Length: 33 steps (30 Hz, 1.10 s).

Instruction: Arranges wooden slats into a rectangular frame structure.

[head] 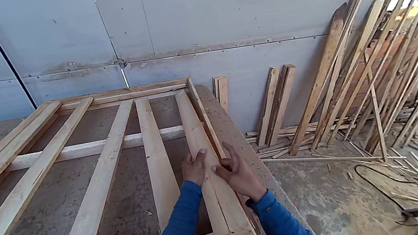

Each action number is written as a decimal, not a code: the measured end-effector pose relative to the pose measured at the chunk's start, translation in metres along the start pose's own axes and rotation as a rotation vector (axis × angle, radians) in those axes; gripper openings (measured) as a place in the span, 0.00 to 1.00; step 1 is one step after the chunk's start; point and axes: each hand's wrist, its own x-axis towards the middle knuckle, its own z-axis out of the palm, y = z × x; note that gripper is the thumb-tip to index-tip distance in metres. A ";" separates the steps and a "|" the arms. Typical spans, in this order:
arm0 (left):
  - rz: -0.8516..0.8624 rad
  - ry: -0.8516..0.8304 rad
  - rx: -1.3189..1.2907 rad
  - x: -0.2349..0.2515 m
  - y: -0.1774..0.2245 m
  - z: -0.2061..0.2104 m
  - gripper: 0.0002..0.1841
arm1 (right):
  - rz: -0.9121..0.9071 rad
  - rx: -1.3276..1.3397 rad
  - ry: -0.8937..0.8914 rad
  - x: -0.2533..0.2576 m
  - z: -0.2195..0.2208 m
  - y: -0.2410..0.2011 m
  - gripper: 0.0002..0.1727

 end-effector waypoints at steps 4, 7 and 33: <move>0.079 0.027 0.139 0.013 -0.001 0.000 0.25 | -0.132 -0.359 0.286 -0.015 -0.018 0.006 0.41; 0.086 0.034 0.268 0.041 -0.008 0.004 0.28 | -0.022 -0.166 0.247 -0.002 -0.017 0.033 0.43; 0.032 -0.019 0.594 0.059 -0.020 0.029 0.42 | 0.163 0.400 0.228 -0.006 0.011 0.063 0.43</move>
